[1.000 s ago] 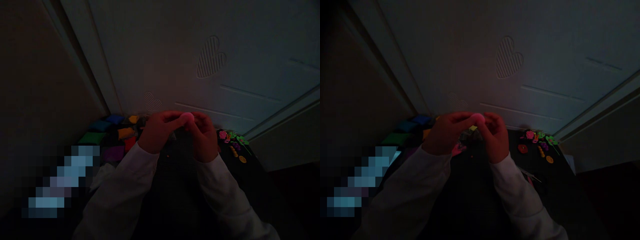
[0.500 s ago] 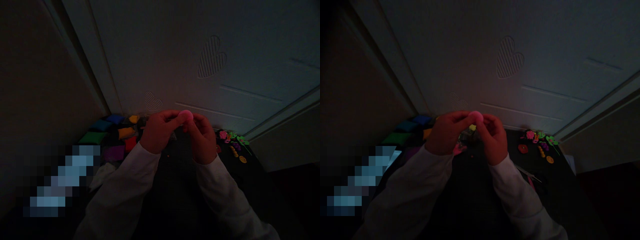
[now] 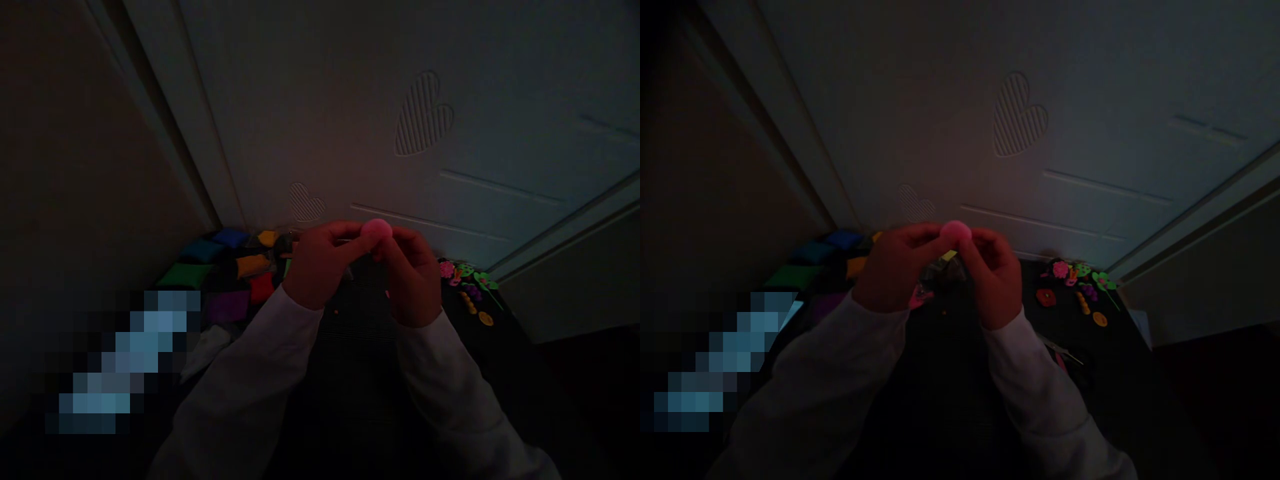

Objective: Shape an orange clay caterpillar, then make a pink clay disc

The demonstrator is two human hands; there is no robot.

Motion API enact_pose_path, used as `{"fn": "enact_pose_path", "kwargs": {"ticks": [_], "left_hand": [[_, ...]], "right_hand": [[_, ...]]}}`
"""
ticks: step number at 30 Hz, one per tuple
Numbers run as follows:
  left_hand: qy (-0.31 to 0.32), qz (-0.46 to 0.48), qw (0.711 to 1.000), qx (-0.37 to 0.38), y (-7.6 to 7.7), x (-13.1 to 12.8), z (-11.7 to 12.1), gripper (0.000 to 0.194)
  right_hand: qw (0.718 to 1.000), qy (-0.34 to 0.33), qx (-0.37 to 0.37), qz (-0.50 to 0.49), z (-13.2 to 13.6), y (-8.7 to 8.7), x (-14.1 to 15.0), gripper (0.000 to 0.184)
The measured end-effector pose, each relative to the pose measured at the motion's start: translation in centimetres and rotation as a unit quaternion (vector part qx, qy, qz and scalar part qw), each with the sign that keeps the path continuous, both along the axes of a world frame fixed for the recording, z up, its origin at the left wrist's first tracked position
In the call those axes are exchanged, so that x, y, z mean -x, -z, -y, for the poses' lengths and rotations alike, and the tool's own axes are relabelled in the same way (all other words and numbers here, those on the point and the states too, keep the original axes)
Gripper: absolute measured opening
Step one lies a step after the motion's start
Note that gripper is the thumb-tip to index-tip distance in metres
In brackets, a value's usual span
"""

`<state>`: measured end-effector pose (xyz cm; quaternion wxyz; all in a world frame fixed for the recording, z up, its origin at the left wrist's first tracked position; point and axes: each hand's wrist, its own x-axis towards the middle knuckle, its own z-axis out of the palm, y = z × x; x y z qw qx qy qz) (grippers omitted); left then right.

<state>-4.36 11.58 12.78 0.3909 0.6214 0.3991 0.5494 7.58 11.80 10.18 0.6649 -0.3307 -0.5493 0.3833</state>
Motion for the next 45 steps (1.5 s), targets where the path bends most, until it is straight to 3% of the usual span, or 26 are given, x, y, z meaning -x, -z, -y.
{"fn": "enact_pose_path", "kwargs": {"ticks": [13, 19, 27, 36, 45], "left_hand": [[0.018, 0.006, 1.0, -0.004, -0.03, -0.2, 0.14, 0.032], [-0.012, -0.025, 1.0, -0.001, -0.05, -0.13, 0.1, 0.034], [0.029, -0.023, 0.999, 0.004, -0.01, -0.17, 0.19, 0.029], [0.001, -0.047, 0.999, 0.008, -0.16, -0.19, 0.22, 0.032], [0.03, 0.065, 0.997, 0.011, 0.2, -0.34, 0.1, 0.032]], "right_hand": [[1.0, 0.02, -0.012, 0.004, 0.05, -0.2, -0.16, 0.015], [1.0, 0.001, -0.014, -0.02, 0.01, -0.21, -0.2, 0.012], [0.999, 0.014, -0.002, -0.035, 0.03, -0.12, -0.3, 0.015], [1.0, 0.007, 0.005, -0.027, 0.19, -0.06, -0.09, 0.016], [1.0, 0.004, -0.002, 0.013, 0.19, -0.27, -0.63, 0.012]]}}
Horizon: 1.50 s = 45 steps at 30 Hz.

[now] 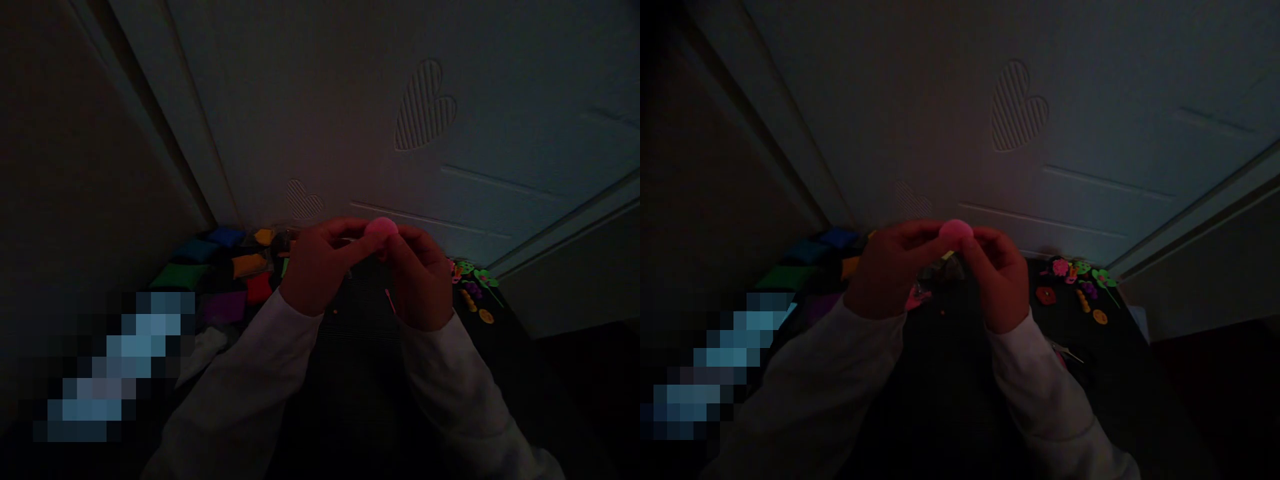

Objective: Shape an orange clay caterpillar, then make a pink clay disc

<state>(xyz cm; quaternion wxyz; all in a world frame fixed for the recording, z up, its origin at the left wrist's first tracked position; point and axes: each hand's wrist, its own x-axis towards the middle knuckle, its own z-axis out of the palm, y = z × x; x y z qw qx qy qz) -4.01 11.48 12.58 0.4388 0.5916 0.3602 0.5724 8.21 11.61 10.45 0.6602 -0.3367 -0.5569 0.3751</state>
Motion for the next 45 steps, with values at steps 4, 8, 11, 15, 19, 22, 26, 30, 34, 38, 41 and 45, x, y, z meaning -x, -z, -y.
{"fn": "enact_pose_path", "kwargs": {"ticks": [4, 8, 11, 15, 19, 22, 26, 30, 34, 38, 41, 45], "left_hand": [[-0.021, -0.01, 1.0, -0.011, -0.2, 0.1, 0.1, 0.03], [-0.013, 0.015, 1.0, -0.003, 0.0, -0.1, 0.1, 0.03], [-0.002, 0.038, 0.999, 0.012, 0.1, -0.3, 0.0, 0.03], [0.007, 0.039, 0.999, 0.021, 0.1, -0.2, -0.1, 0.027], [-0.012, -0.008, 1.0, 0.018, -0.2, 0.4, 0.0, 0.021], [-0.02, -0.019, 0.999, 0.024, -0.4, 0.5, 0.1, 0.022], [-0.039, -0.002, 0.999, 0.019, -0.4, 0.2, 0.0, 0.022], [-0.053, 0.021, 0.998, 0.012, -0.1, -0.2, -0.2, 0.023], [-0.042, -0.001, 0.999, 0.02, -0.1, 0.1, -0.3, 0.024], [-0.02, -0.073, 0.996, 0.037, -0.4, 1.0, -0.2, 0.028], [-0.034, -0.104, 0.993, 0.046, -0.7, 1.3, -0.1, 0.028], [-0.046, -0.064, 0.996, 0.04, -0.7, 0.8, -0.1, 0.025]], "right_hand": [[1.0, -0.005, -0.021, 0.0, 0.2, -0.3, 0.2, 0.012], [0.999, -0.001, -0.026, 0.02, 0.3, -0.4, 0.4, 0.015], [0.999, 0.004, -0.019, 0.033, 0.4, -0.5, 0.4, 0.012], [0.998, 0.006, -0.003, 0.063, 0.5, -0.5, 0.1, 0.013], [0.995, -0.009, 0.021, 0.101, 0.6, -0.5, -0.2, 0.016], [0.994, -0.015, 0.023, 0.103, 0.6, -0.4, -0.1, 0.016], [0.997, -0.017, 0.018, 0.079, 0.4, 0.0, 0.6, 0.018], [0.997, -0.014, 0.022, 0.068, 0.3, 0.4, 1.2, 0.017], [0.996, -0.013, 0.025, 0.081, 0.1, 0.4, 0.7, 0.016], [0.99, -0.042, 0.029, 0.133, -0.2, 0.4, -0.2, 0.016], [0.988, -0.041, 0.022, 0.146, -0.2, 0.5, -0.3, 0.016], [0.993, -0.042, 0.011, 0.111, 0.0, 0.6, 0.1, 0.016]]}}
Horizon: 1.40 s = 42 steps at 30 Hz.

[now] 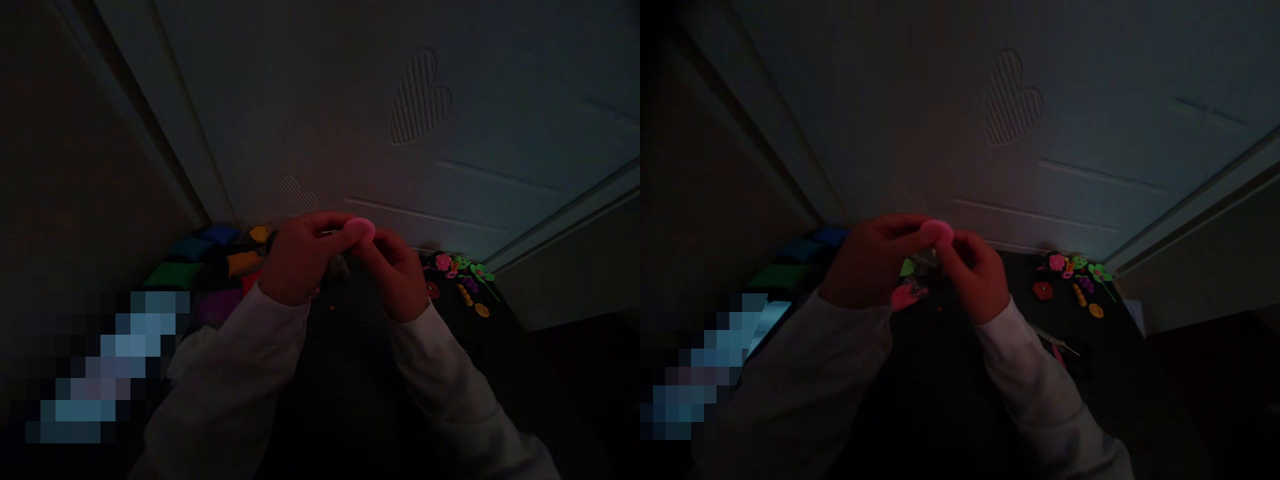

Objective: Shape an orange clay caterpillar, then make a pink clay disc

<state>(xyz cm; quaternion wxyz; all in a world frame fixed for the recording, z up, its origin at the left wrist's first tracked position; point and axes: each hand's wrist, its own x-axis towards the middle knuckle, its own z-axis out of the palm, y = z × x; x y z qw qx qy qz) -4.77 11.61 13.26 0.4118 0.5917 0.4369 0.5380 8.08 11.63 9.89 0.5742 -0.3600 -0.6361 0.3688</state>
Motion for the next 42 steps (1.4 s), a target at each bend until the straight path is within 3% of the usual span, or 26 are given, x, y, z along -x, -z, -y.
{"fn": "enact_pose_path", "kwargs": {"ticks": [4, 10, 15, 21, 27, 32, 42], "left_hand": [[-0.016, 0.041, 0.999, -0.011, 0.3, -0.5, -0.1, 0.026], [-0.009, -0.038, 0.999, 0.024, 0.2, 0.4, 0.1, 0.03], [-0.002, -0.072, 0.997, -0.001, 0.1, 0.6, 0.2, 0.03], [-0.006, -0.01, 1.0, 0.003, 0.6, 0.0, -0.1, 0.031], [-0.017, -0.015, 1.0, -0.003, 0.9, 0.2, -0.2, 0.031], [0.02, -0.032, 0.999, -0.001, 0.7, 0.4, -0.2, 0.033], [-0.007, -0.079, 0.995, -0.06, 0.3, 0.5, 0.0, 0.029]], "right_hand": [[1.0, 0.002, -0.004, 0.001, -0.1, 0.1, 0.1, 0.017], [0.998, -0.008, -0.003, 0.056, -0.4, 0.1, -0.5, 0.016], [0.997, -0.018, -0.001, 0.078, -0.5, 0.2, -0.7, 0.02], [0.997, -0.048, 0.0, 0.06, -0.6, 0.2, -0.5, 0.019], [0.999, -0.013, 0.011, 0.031, -0.6, 0.0, -1.0, 0.017], [1.0, 0.028, 0.005, -0.003, -0.5, -0.3, -0.9, 0.014], [0.999, 0.029, 0.012, -0.012, -0.5, -0.2, -0.7, 0.016]]}}
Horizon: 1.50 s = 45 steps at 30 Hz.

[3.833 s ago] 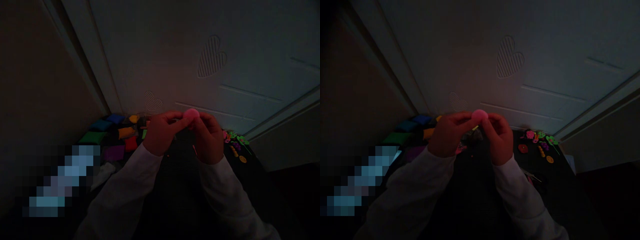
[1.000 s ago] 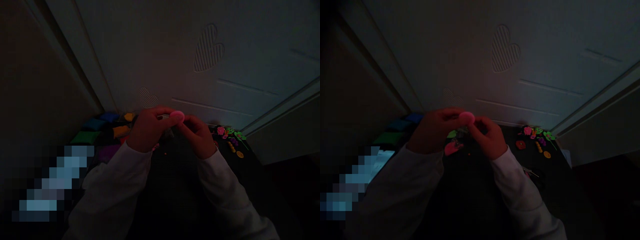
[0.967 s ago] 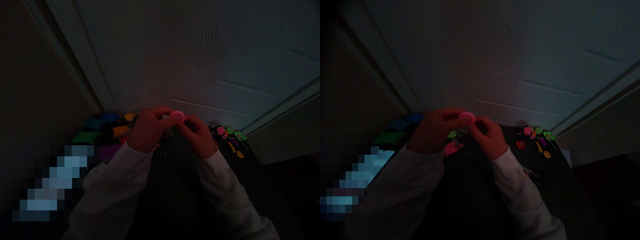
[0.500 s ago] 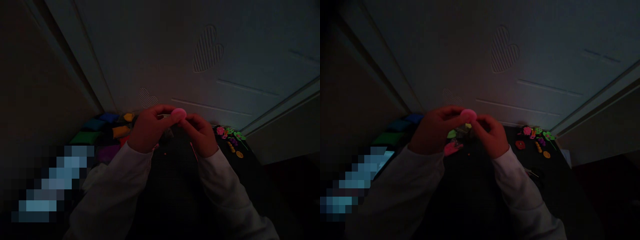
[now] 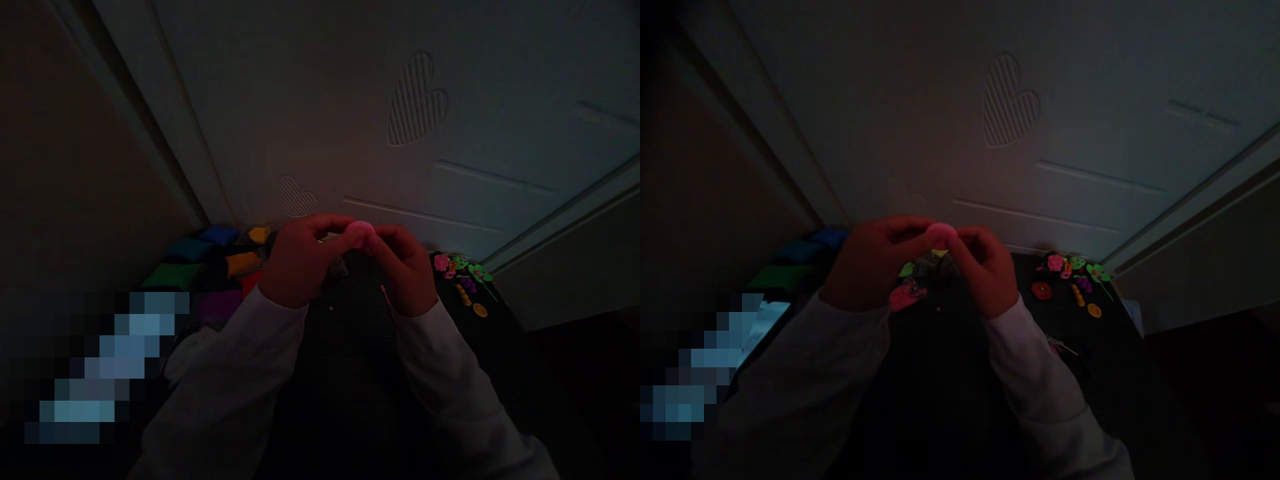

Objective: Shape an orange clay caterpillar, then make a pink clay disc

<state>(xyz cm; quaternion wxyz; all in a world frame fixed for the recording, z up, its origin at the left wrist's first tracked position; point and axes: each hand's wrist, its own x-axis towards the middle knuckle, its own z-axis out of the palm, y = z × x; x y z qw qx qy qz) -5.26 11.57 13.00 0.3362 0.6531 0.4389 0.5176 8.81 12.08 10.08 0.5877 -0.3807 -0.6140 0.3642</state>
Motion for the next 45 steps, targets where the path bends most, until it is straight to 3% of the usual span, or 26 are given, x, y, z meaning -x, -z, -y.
{"fn": "enact_pose_path", "kwargs": {"ticks": [9, 15, 22, 31, 37, 45], "left_hand": [[-0.004, 0.046, 0.999, 0.008, 0.2, -0.6, -0.1, 0.027], [0.003, 0.021, 1.0, 0.02, 0.1, -0.3, -0.1, 0.023], [0.004, 0.084, 0.996, 0.011, 0.5, -1.2, 0.0, 0.023], [0.003, 0.033, 0.999, 0.018, 0.3, -0.9, 0.0, 0.027], [-0.015, 0.018, 1.0, -0.004, 0.2, -1.1, 0.1, 0.029], [-0.023, -0.014, 0.999, 0.02, 0.2, -1.1, 0.2, 0.035]], "right_hand": [[1.0, 0.005, -0.004, 0.003, 0.1, -0.3, 0.2, 0.014], [0.999, 0.001, -0.002, 0.044, 0.2, -0.5, 0.0, 0.016], [1.0, -0.012, -0.027, 0.002, 0.1, 0.0, 0.3, 0.016], [0.999, 0.004, -0.025, 0.03, 0.2, -0.3, -0.1, 0.016], [0.999, 0.004, -0.03, -0.021, 0.2, -0.4, 0.1, 0.012], [0.999, 0.02, -0.036, -0.026, 0.4, -0.8, 0.0, 0.012]]}}
